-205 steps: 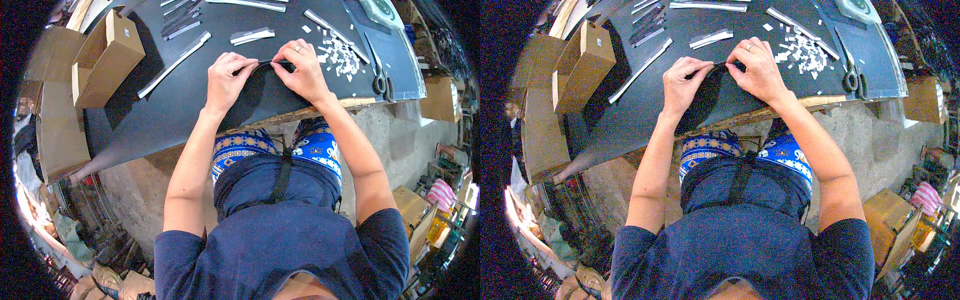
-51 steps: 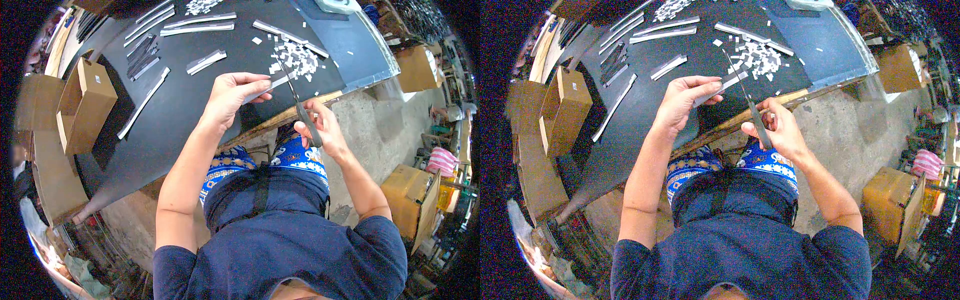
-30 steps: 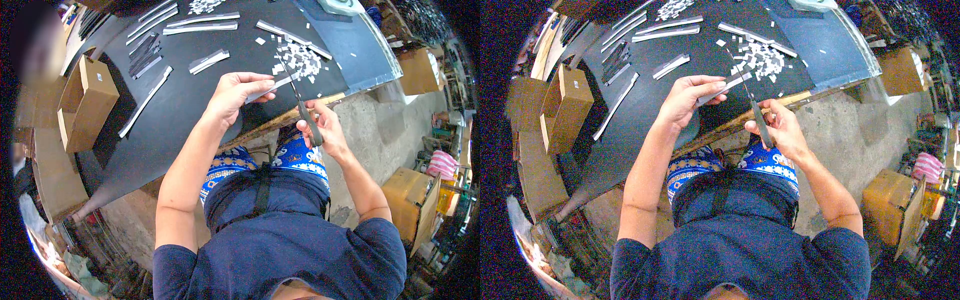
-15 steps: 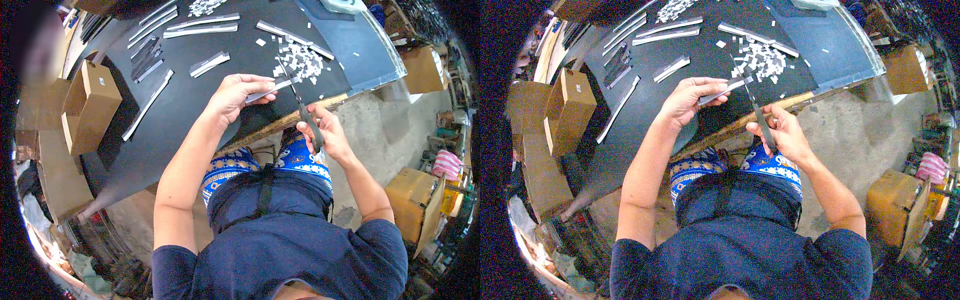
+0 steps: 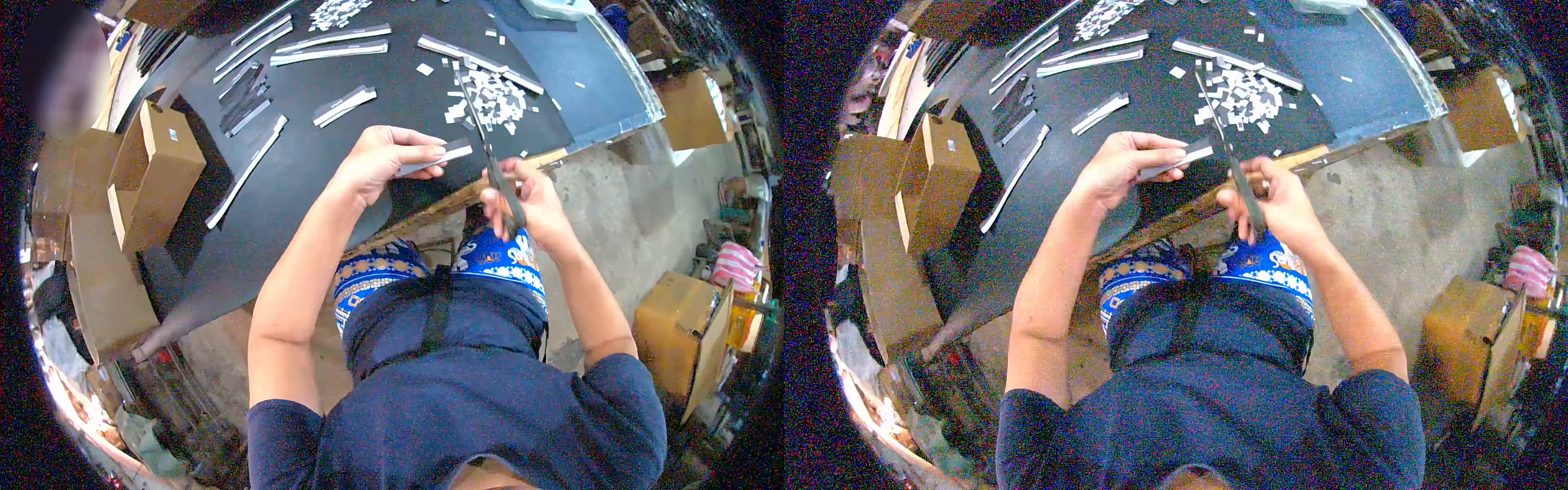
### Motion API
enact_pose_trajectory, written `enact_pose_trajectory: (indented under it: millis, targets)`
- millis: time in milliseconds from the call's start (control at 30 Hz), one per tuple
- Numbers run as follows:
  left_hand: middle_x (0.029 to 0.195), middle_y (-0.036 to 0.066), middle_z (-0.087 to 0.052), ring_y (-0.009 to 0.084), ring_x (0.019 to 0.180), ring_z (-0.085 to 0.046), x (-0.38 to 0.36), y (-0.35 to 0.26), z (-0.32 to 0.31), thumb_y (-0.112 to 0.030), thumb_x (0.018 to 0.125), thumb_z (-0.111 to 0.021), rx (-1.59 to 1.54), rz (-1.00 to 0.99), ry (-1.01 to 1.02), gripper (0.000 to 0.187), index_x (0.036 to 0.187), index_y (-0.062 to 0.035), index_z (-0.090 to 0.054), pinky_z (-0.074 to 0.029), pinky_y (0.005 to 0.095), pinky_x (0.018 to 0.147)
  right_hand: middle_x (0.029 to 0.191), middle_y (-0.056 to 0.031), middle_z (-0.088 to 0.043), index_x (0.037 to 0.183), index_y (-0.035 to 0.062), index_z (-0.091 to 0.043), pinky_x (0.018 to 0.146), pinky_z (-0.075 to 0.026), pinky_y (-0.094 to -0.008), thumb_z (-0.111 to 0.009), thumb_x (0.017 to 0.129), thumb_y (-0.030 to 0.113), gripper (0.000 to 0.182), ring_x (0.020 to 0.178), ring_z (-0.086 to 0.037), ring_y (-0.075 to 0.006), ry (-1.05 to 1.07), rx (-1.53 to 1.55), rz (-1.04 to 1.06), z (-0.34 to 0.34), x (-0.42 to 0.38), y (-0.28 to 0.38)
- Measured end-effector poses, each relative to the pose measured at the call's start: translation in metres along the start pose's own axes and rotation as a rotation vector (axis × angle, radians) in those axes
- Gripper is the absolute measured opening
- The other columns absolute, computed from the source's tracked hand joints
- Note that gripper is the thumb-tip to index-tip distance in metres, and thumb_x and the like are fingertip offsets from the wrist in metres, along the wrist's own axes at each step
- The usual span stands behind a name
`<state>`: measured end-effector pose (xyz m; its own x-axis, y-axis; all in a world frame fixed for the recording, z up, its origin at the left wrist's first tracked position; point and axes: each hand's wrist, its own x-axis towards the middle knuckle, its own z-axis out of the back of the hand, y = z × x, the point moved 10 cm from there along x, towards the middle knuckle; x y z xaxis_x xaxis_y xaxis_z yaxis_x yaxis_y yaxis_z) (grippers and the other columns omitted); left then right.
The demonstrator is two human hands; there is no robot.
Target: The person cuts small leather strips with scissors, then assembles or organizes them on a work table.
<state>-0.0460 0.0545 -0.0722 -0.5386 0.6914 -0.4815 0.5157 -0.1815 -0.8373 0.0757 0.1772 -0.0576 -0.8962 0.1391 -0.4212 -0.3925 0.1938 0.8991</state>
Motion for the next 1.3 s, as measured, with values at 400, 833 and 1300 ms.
enact_pose_trajectory:
  millis: [400, 833, 1300]
  targets:
    - [0.086, 0.009, -0.069, 0.0121, 0.073, -0.065, -0.023, -0.038, -0.026, -0.010, 0.079, -0.073, 0.341, -0.257, 0.075, 0.029, 0.103, 0.0044, -0.067, -0.052, 0.0237, 0.068, 0.077, -0.0079, -0.063, 0.107, 0.0023, -0.051, 0.044, -0.044, -0.0231, -0.078, 0.070, 0.002, 0.046, 0.052, -0.058, -0.0116, -0.051, 0.021, 0.189, -0.003, 0.022, 0.043]
    - [0.109, 0.012, -0.064, 0.0211, 0.102, -0.063, -0.029, 0.010, -0.031, -0.019, 0.090, -0.062, -0.711, -0.434, -0.317, 0.027, 0.111, -0.0015, -0.060, -0.052, 0.0325, 0.086, 0.082, -0.0085, -0.064, 0.110, 0.0013, -0.047, 0.048, -0.045, -0.0234, -0.077, 0.073, 0.001, 0.047, 0.055, -0.057, -0.0115, -0.359, 0.250, 0.380, -0.005, 0.009, 0.039]
    - [0.095, 0.010, -0.065, 0.0189, 0.088, -0.065, -0.025, -0.006, -0.041, -0.024, 0.096, -0.053, -0.788, -0.540, -0.355, 0.025, 0.107, -0.0021, -0.057, -0.054, 0.0301, 0.073, 0.092, -0.0074, -0.064, 0.113, 0.0039, -0.048, 0.067, -0.051, -0.0232, -0.073, 0.077, -0.002, 0.044, 0.081, -0.062, -0.0128, -0.477, 0.384, 0.441, -0.015, 0.003, 0.017]
